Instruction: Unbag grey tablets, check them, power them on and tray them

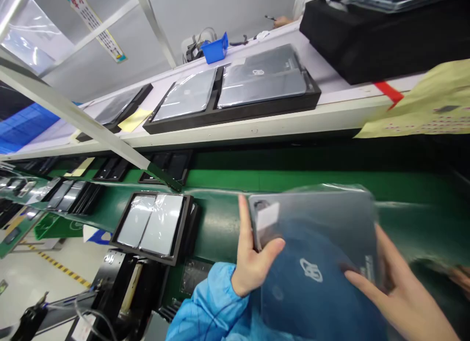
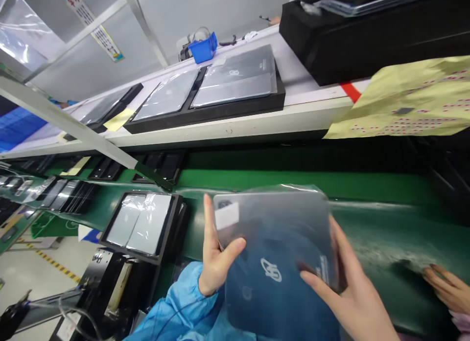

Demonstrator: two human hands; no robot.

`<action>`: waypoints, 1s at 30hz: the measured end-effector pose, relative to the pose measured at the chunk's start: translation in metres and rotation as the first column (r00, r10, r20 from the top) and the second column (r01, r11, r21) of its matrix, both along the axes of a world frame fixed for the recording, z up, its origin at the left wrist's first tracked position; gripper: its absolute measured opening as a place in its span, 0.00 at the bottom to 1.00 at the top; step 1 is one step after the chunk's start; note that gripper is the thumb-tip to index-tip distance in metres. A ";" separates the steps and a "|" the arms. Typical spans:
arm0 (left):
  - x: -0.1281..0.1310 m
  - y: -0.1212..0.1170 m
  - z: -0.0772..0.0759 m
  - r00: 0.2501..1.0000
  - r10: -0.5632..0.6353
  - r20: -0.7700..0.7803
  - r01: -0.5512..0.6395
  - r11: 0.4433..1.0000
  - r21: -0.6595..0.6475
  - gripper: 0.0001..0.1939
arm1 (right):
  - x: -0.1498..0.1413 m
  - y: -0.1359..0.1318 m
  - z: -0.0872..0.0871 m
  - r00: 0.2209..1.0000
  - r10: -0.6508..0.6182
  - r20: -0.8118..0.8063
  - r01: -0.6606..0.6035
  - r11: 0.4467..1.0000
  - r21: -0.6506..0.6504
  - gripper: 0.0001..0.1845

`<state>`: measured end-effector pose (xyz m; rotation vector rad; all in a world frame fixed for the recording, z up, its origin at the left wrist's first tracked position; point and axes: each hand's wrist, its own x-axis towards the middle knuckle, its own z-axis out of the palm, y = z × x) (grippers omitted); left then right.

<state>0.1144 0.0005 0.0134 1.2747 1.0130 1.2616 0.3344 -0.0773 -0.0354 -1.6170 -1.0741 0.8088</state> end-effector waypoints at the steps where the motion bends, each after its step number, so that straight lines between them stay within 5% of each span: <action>1: -0.001 -0.002 0.005 0.996 -0.079 -0.040 0.082 0.995 0.062 0.33 | 0.003 -0.002 -0.006 0.987 -0.042 -0.155 0.023 0.992 -0.125 0.42; 4: -0.001 -0.004 0.019 0.965 -0.219 -0.145 0.244 0.951 0.187 0.13 | -0.002 -0.010 -0.009 0.884 -0.250 -0.395 0.104 0.929 -0.355 0.33; 13: 0.004 -0.003 0.035 0.977 -0.124 -0.174 0.157 0.970 0.187 0.12 | -0.020 -0.001 0.041 0.793 -0.425 -0.437 0.212 0.865 -0.455 0.29; 26: 0.006 -0.007 0.037 0.966 -0.119 -0.231 0.154 0.978 0.138 0.10 | -0.025 -0.006 0.041 0.776 -0.411 -0.478 0.196 0.878 -0.436 0.29; 30: 0.004 -0.012 0.026 0.956 -0.128 -0.265 0.175 0.971 0.161 0.14 | -0.024 -0.010 0.036 0.786 -0.358 -0.503 0.158 0.905 -0.396 0.27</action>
